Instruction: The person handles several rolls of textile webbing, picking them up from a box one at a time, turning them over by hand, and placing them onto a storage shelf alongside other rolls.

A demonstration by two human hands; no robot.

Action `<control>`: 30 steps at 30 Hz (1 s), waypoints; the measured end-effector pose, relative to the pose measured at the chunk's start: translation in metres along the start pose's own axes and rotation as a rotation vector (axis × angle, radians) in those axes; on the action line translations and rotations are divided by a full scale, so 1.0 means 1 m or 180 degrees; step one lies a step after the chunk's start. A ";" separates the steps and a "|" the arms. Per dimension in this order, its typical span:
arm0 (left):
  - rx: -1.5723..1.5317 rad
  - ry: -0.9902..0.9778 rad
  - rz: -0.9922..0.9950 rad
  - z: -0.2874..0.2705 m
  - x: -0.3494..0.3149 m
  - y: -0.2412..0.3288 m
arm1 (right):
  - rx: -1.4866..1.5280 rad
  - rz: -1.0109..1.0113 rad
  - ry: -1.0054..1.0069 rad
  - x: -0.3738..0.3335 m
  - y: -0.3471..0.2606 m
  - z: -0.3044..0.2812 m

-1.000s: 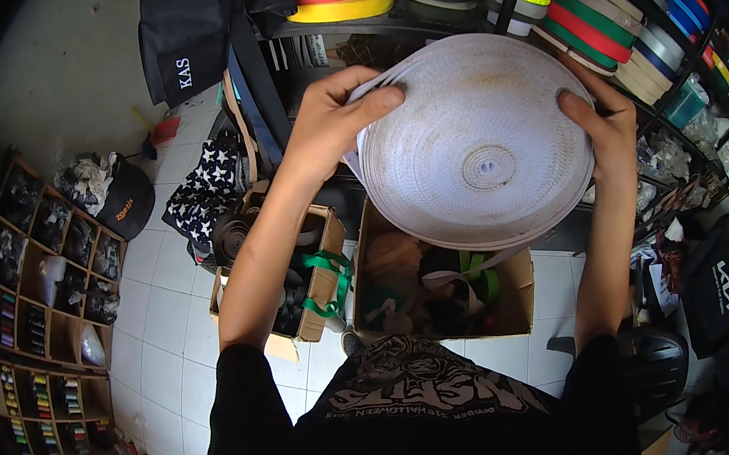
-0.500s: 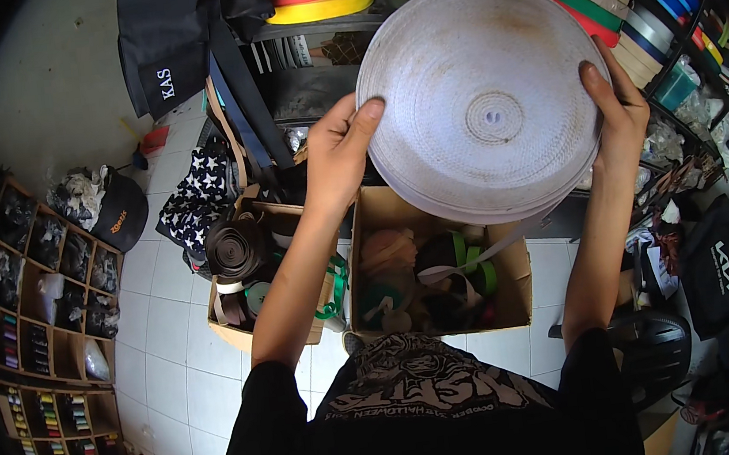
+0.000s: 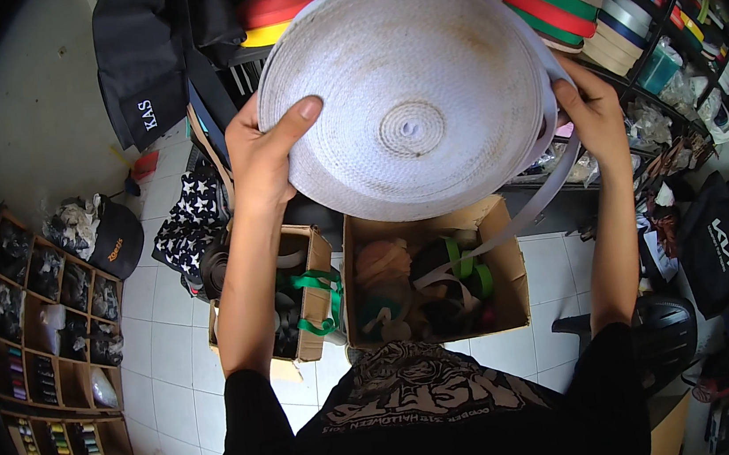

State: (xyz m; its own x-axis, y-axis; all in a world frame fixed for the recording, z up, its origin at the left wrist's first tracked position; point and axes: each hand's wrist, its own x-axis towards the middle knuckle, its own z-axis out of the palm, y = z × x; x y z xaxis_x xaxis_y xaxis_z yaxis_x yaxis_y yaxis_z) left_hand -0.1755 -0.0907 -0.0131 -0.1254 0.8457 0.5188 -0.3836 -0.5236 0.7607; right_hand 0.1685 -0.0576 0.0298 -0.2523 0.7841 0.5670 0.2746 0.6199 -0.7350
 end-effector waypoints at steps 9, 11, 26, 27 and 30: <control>0.2267 -0.1056 -0.0203 -0.014 -0.003 0.049 | -0.1444 -0.0463 0.0128 0.028 0.008 -0.081; 0.2571 -0.1270 -0.0356 -0.013 -0.005 0.049 | -0.1655 -0.0383 -0.0018 0.035 0.001 -0.090; 0.3149 -0.1210 -0.0176 -0.020 -0.007 0.106 | -0.1723 -0.0420 -0.0290 0.035 0.036 -0.086; 0.2922 -0.0989 -0.0168 -0.021 -0.010 0.113 | -0.1615 -0.0423 -0.0223 0.024 0.042 -0.072; 0.2527 -0.0561 0.0188 -0.024 -0.014 0.116 | -0.1126 -0.0495 0.0057 -0.012 0.063 -0.033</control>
State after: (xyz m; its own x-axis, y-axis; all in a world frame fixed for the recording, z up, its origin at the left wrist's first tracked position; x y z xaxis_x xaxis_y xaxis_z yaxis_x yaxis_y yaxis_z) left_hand -0.2404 -0.1608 0.0580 0.0459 0.8202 0.5702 0.3904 -0.5402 0.7455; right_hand 0.2190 -0.0269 -0.0111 -0.3007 0.6783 0.6704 0.5383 0.7010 -0.4679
